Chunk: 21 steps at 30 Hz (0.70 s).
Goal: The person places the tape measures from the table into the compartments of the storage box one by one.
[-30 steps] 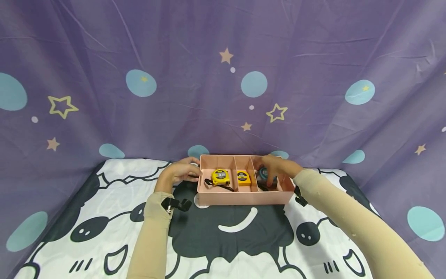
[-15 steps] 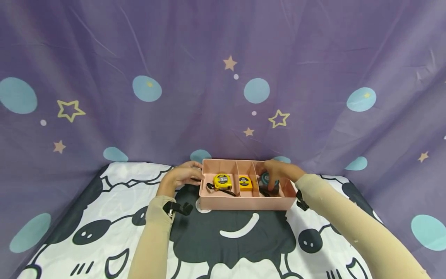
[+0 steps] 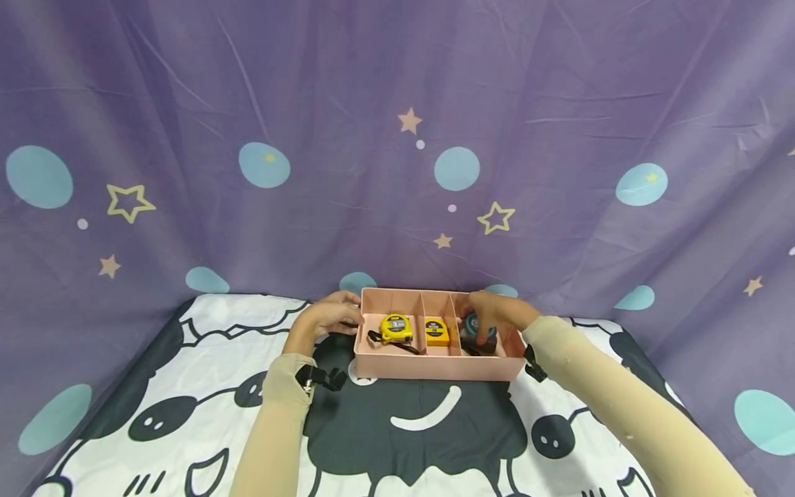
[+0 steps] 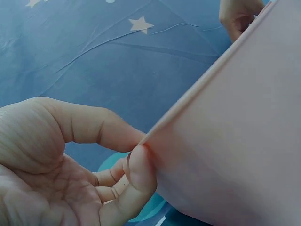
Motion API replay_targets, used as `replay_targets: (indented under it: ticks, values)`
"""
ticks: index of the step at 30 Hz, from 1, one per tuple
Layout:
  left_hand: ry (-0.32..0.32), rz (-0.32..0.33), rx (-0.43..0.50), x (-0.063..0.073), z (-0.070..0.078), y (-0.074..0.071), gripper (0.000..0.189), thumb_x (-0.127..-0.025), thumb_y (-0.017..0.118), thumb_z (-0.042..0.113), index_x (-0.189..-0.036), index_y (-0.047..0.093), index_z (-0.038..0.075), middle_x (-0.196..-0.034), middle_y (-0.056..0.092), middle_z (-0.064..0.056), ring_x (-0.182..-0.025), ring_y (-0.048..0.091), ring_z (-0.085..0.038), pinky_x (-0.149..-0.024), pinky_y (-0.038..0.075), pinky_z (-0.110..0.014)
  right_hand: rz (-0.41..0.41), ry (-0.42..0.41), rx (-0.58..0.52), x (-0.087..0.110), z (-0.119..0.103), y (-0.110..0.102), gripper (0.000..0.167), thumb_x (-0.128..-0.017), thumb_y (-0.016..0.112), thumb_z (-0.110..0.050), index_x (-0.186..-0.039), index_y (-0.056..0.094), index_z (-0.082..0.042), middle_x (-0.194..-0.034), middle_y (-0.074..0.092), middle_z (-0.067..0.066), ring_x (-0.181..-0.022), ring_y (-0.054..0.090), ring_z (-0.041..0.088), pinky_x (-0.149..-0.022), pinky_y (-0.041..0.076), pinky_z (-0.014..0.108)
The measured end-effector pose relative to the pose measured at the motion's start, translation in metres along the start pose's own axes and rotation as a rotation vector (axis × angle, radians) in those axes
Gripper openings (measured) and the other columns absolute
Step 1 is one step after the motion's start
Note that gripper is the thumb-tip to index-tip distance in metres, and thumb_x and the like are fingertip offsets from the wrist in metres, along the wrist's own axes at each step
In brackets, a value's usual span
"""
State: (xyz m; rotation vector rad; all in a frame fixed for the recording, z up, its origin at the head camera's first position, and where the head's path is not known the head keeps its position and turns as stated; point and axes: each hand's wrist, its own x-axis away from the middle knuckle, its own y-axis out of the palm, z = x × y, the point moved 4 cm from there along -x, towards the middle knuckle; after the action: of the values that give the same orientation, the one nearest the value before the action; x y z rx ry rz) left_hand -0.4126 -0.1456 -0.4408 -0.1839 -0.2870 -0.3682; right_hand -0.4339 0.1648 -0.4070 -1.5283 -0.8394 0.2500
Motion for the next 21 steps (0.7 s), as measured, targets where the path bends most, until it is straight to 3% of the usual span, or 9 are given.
replay_targets:
  ticks: [6,10,14,21]
  values:
    - [-0.034,0.033,-0.01,0.004,0.003,0.003,0.065,-0.083,0.061,-0.003,-0.141,0.033,-0.007,-0.092,0.056,-0.008,-0.074,0.06,-0.013,-0.066,0.058,-0.022,-0.042,0.089,-0.074,0.0,0.0,-0.001,0.056,-0.066,0.093,-0.006,-0.117,0.072,-0.001,-0.112,0.074,0.009,-0.095,0.064,0.019,-0.089,0.058,0.032]
    - [-0.059,0.041,-0.023,0.005,0.005,0.005,0.064,-0.083,0.06,-0.002,-0.142,0.033,-0.006,-0.095,0.056,-0.009,-0.075,0.06,-0.014,-0.066,0.057,-0.023,-0.057,0.099,-0.101,0.003,0.0,0.0,0.059,-0.069,0.092,-0.005,-0.124,0.069,0.0,-0.119,0.071,0.012,-0.102,0.065,0.024,-0.092,0.059,0.035]
    - [-0.081,0.061,-0.048,0.006,0.012,0.006,0.062,-0.085,0.061,-0.003,-0.141,0.034,-0.006,-0.099,0.054,-0.01,-0.074,0.059,-0.014,-0.063,0.056,-0.021,-0.043,0.063,-0.061,0.007,-0.003,-0.003,0.059,-0.071,0.091,-0.007,-0.125,0.068,0.002,-0.121,0.07,0.016,-0.103,0.065,0.026,-0.092,0.059,0.037]
    - [-0.098,0.106,-0.081,0.011,0.018,0.01,0.064,-0.083,0.058,-0.007,-0.143,0.036,-0.008,-0.095,0.051,-0.009,-0.07,0.054,-0.012,-0.06,0.054,-0.019,-0.035,0.092,-0.138,0.012,-0.007,-0.003,0.062,-0.074,0.088,-0.004,-0.131,0.064,0.006,-0.13,0.067,0.021,-0.111,0.064,0.031,-0.097,0.058,0.043]
